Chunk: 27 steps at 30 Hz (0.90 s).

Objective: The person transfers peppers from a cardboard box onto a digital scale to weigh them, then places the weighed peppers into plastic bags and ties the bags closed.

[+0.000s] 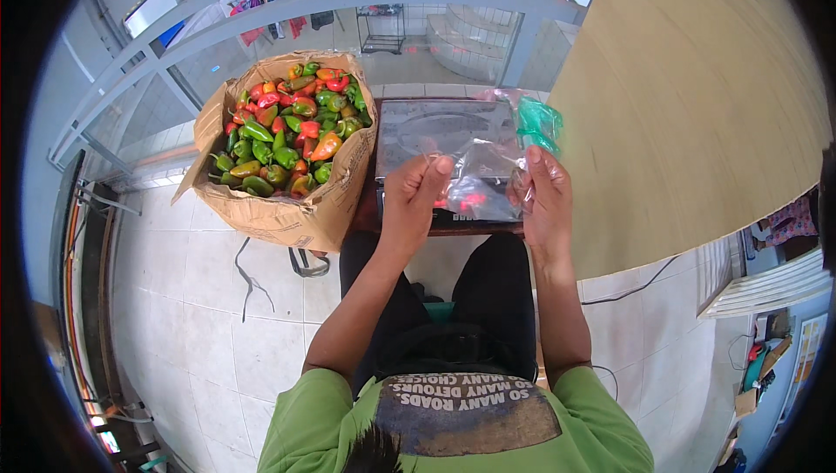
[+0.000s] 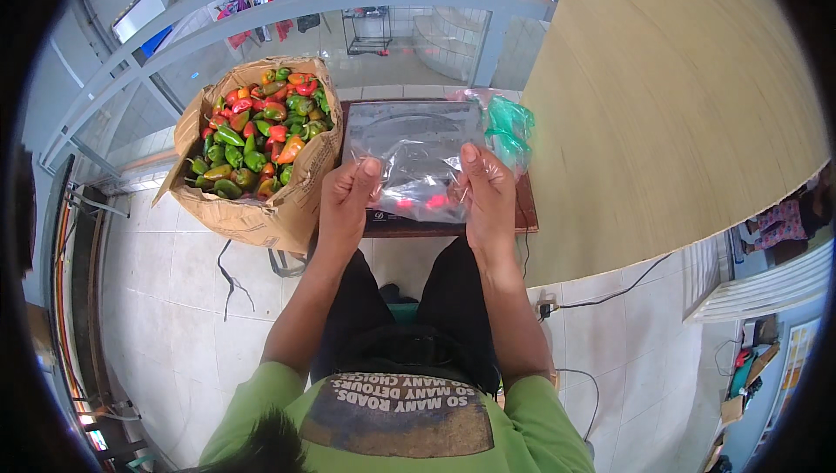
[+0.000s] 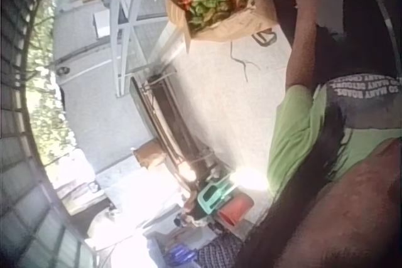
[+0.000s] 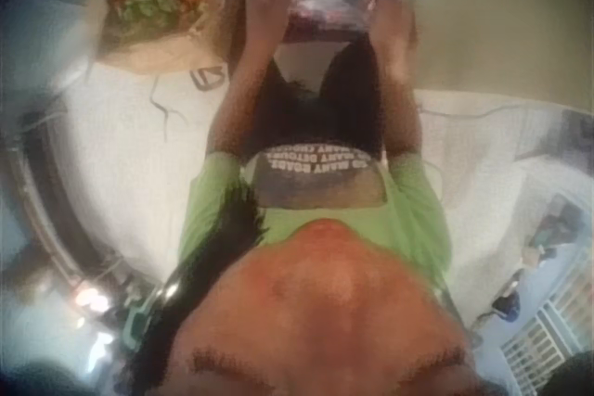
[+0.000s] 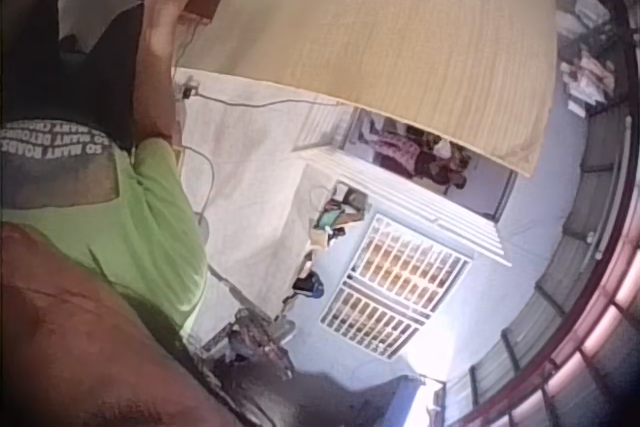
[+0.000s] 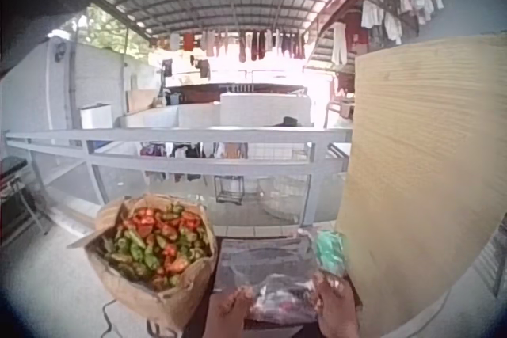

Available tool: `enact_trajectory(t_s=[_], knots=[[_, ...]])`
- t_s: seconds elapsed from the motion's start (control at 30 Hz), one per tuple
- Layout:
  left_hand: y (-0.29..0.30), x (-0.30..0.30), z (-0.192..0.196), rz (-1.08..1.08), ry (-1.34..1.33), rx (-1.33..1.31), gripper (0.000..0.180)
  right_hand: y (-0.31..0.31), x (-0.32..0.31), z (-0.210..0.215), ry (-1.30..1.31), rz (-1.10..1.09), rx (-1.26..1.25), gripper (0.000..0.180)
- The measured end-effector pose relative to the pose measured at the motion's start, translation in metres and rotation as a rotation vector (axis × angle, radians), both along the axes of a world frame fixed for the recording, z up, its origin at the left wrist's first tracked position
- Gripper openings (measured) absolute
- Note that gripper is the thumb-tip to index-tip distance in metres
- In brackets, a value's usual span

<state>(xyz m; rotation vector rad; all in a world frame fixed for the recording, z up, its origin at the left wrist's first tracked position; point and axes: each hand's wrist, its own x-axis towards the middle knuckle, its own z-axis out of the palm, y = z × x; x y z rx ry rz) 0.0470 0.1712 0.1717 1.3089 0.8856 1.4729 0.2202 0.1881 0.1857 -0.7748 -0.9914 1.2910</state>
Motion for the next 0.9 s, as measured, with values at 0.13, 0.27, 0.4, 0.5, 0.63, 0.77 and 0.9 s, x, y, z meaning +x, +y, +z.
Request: enact_trajectory(t_s=[0.13, 0.27, 0.4, 0.5, 0.63, 0.77, 0.9], knots=[[0.000, 0.004, 0.010, 0.041, -0.002, 0.019, 0.025, 0.003, 0.008, 0.001, 0.087, 0.091, 0.011, 0.022], [0.003, 0.002, 0.004, 0.095, -0.112, 0.012, 0.023, -0.007, 0.017, 0.010, 0.093, 0.174, -0.063, 0.017], [0.007, -0.003, -0.001, 0.156, 0.013, 0.062, 0.025, -0.009, 0.025, -0.002, -0.180, 0.232, 0.012, 0.016], [0.002, -0.005, 0.003, 0.136, 0.086, 0.032, 0.027, -0.005, 0.026, -0.012, -0.256, 0.173, 0.016, 0.017], [0.000, -0.004, 0.003, 0.097, 0.037, -0.041, 0.026, -0.007, 0.019, -0.010, -0.235, 0.100, -0.005, 0.017], [-0.003, 0.000, 0.013, 0.004, -0.066, 0.009, 0.021, -0.008, 0.006, 0.000, -0.287, 0.044, 0.101, 0.020], [0.000, -0.003, 0.006, -0.027, -0.049, 0.030, 0.019, -0.007, 0.004, 0.000, -0.307, -0.005, 0.101, 0.025]])
